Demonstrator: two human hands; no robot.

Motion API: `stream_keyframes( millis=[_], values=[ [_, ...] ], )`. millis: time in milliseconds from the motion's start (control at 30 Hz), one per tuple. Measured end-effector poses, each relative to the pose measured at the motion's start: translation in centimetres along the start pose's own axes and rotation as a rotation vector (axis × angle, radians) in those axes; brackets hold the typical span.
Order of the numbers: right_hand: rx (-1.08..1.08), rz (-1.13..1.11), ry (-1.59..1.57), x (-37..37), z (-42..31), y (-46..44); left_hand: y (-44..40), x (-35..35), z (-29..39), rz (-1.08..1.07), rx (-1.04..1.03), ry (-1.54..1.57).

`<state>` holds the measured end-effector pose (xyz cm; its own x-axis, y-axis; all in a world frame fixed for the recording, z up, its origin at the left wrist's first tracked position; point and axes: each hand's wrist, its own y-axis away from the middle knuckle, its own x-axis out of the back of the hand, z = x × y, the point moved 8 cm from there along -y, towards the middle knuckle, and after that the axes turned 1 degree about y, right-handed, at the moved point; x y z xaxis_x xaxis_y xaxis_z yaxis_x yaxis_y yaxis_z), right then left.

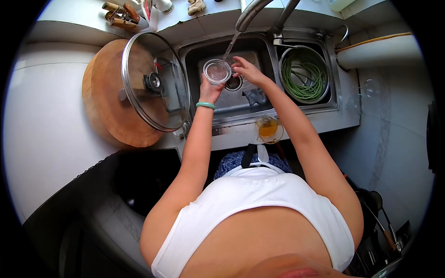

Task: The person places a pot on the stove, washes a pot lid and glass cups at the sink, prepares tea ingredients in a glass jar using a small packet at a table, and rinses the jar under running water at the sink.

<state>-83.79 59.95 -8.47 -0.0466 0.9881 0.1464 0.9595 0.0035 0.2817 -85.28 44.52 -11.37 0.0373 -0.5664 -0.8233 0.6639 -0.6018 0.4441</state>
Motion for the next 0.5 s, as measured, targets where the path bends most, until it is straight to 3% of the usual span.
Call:
stream_keyframes(
  millis=[100, 133, 167, 233, 367, 433, 500],
  values=[
    [0.09, 0.141, 0.439, 3.6, -1.7, 4.9, -0.2, 1.1, -0.4, 0.122, -0.015, 0.054],
    [0.06, 0.164, 0.453, 4.4, -1.1, 6.4, -0.6, 0.6, -0.5, -0.005, 0.004, 0.102],
    [0.029, 0.185, 0.469, 5.2, -0.7, 7.7, -1.0, 1.0, -0.9, 0.0, 0.012, 0.111],
    [0.037, 0.182, 0.529, 6.1, -0.2, 9.5, -0.8, 1.3, -2.0, 0.202, 0.056, 0.272],
    [0.102, 0.286, 0.66, 7.0, -1.0, 13.5, -1.2, 3.3, -2.7, 0.192, 0.058, 0.194],
    [0.059, 0.313, 0.657, 6.8, -1.9, 16.5, -0.7, 3.4, -2.8, 0.18, 0.058, 0.199],
    [-0.177, 0.299, 0.672, 7.5, -0.4, 19.2, 0.2, 4.2, -2.3, 0.329, -0.003, 0.178]
  ],
)
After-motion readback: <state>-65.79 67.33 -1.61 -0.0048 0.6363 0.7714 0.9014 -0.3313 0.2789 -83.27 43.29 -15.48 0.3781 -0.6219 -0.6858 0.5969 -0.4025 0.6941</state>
